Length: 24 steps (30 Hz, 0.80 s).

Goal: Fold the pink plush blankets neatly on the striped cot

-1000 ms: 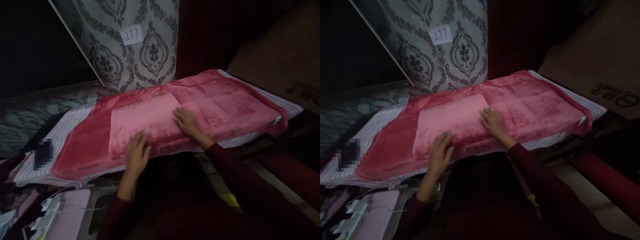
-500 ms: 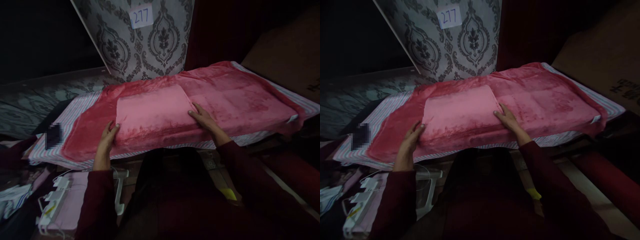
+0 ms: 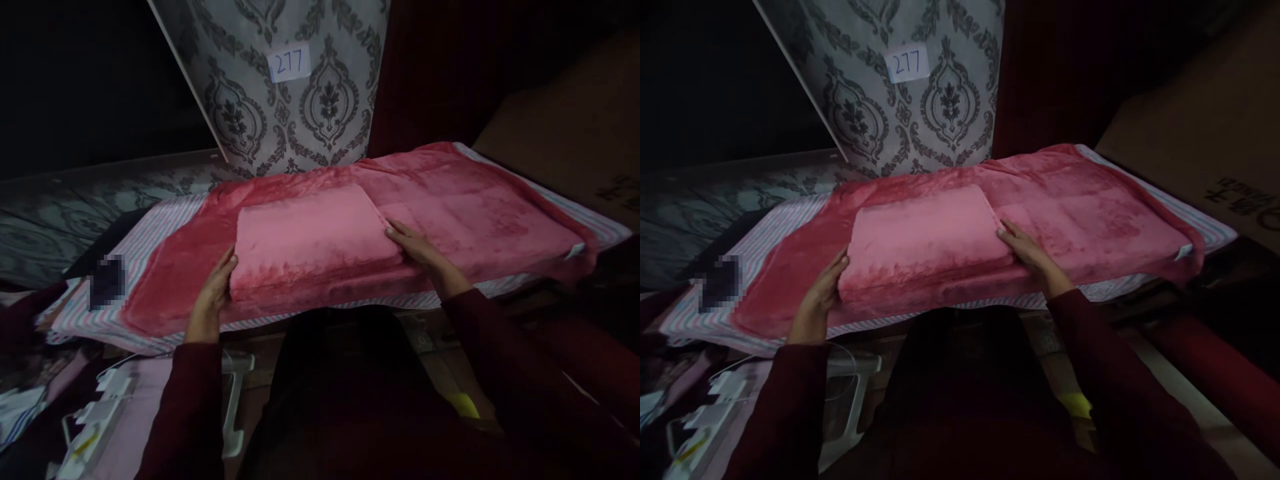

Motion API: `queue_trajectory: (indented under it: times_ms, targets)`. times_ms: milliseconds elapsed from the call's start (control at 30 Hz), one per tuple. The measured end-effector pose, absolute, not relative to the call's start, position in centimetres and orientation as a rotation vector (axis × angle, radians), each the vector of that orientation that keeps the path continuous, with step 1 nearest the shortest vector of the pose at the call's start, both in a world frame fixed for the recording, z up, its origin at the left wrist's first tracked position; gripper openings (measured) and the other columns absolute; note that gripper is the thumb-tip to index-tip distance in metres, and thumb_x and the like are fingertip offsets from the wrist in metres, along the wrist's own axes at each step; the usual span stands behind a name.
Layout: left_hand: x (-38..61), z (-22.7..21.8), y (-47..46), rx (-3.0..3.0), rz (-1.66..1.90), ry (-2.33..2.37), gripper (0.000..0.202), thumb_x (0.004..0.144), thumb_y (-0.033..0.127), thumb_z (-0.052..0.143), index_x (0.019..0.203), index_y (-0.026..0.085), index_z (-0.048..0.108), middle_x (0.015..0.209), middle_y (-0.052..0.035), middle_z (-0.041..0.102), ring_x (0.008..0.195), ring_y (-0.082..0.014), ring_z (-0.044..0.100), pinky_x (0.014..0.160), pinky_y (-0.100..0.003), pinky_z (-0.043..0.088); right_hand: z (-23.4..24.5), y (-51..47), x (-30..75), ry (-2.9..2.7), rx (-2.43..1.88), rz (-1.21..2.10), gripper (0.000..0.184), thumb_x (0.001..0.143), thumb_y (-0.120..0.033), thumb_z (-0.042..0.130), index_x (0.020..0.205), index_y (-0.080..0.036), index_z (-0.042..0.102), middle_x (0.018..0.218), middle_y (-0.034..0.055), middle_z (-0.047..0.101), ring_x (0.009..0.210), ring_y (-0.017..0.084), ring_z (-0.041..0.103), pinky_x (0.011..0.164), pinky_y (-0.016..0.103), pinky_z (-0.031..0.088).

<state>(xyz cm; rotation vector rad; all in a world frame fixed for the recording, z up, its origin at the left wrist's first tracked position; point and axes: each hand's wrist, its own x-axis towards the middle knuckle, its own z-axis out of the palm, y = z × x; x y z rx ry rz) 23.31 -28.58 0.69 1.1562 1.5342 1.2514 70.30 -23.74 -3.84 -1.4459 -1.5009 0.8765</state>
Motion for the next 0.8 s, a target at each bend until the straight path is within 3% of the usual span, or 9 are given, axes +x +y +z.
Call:
queue_trajectory:
  times_ms: [100,200,267,367,433,533,700,800]
  targets:
    - [21.7,-0.3,-27.4,1.154,1.204,1.415,0.106,0.070,0.050,0.079,0.163,0.023,0.036,0.133,-0.0154,0.073,0.121,-0.0328,0.070,0.098,-0.046,0.060,-3.7,-24.7,71.1,-1.499,-1.438,0.920,0.062,0.093,-0.043,0.048,0.153,-0.027,0.055,0.129,0.0085,0.074,0.114,0.031,0.071,0.100,0.057,0.057]
    - [20.3,-1.1,-28.0,1.368,1.166,1.402,0.111,0.069,0.045,0.080,0.166,0.024,0.030,0.142,-0.0159,0.067,0.128,-0.0332,0.066,0.099,-0.043,0.060,-3.9,-25.9,71.7,-1.524,-1.383,1.010,0.079,0.086,-0.034,0.050,0.163,-0.022,0.038,0.104,0.0074,0.079,0.083,0.027,0.075,0.078,0.048,0.063]
    - [19.6,-1.7,-28.4,1.611,1.143,1.415,0.105,0.071,0.046,0.079,0.164,0.022,0.036,0.155,-0.0157,0.056,0.141,-0.0338,0.055,0.111,-0.043,0.052,-4.2,-26.6,71.7,-1.621,-1.292,0.998,0.091,0.084,-0.033,0.054,0.168,-0.022,0.023,0.116,0.0094,0.078,0.089,0.026,0.075,0.080,0.046,0.063]
    - [18.9,-3.0,-28.5,1.949,1.088,1.450,0.094,0.075,0.052,0.075,0.159,0.021,0.045,0.163,-0.0151,0.046,0.152,-0.0342,0.042,0.125,-0.047,0.035,-4.8,-27.0,71.0,-1.749,-1.237,0.808,0.099,0.085,-0.036,0.060,0.170,-0.024,0.011,0.153,0.0142,0.057,0.127,0.030,0.065,0.101,0.050,0.057]
    - [18.6,-3.8,-28.2,2.085,1.086,1.479,0.090,0.078,0.055,0.071,0.157,0.020,0.046,0.162,-0.0164,0.047,0.152,-0.0343,0.042,0.126,-0.049,0.032,-5.3,-26.8,70.4,-1.782,-1.255,0.621,0.100,0.084,-0.037,0.063,0.170,-0.023,0.014,0.166,0.0142,0.041,0.145,0.032,0.050,0.114,0.052,0.047]
    - [18.3,-4.4,-27.5,2.213,1.121,1.525,0.084,0.080,0.054,0.066,0.154,0.019,0.049,0.154,-0.0181,0.053,0.145,-0.0355,0.049,0.122,-0.051,0.039,-5.9,-26.1,69.6,-1.820,-1.239,0.438,0.093,0.083,-0.035,0.063,0.167,-0.022,0.026,0.166,0.0144,0.040,0.150,0.033,0.042,0.121,0.056,0.037]
    - [18.8,-3.1,-26.8,2.457,0.991,1.607,0.062,0.074,0.031,0.065,0.135,0.022,0.067,0.151,-0.0167,0.049,0.130,-0.0349,0.058,0.110,-0.052,0.051,-5.7,-24.6,69.7,-1.903,-1.202,0.273,0.072,0.082,-0.027,0.061,0.153,-0.026,0.051,0.141,0.0140,0.061,0.131,0.035,0.059,0.111,0.058,0.048]
    - [19.1,-2.4,-27.0,2.502,0.954,1.576,0.052,0.074,0.028,0.064,0.124,0.020,0.072,0.159,-0.0180,0.041,0.134,-0.0353,0.056,0.110,-0.051,0.050,-5.1,-24.1,70.0,-2.008,-1.228,0.110,0.071,0.081,-0.025,0.062,0.151,-0.028,0.053,0.145,0.0155,0.054,0.129,0.035,0.058,0.105,0.058,0.052]
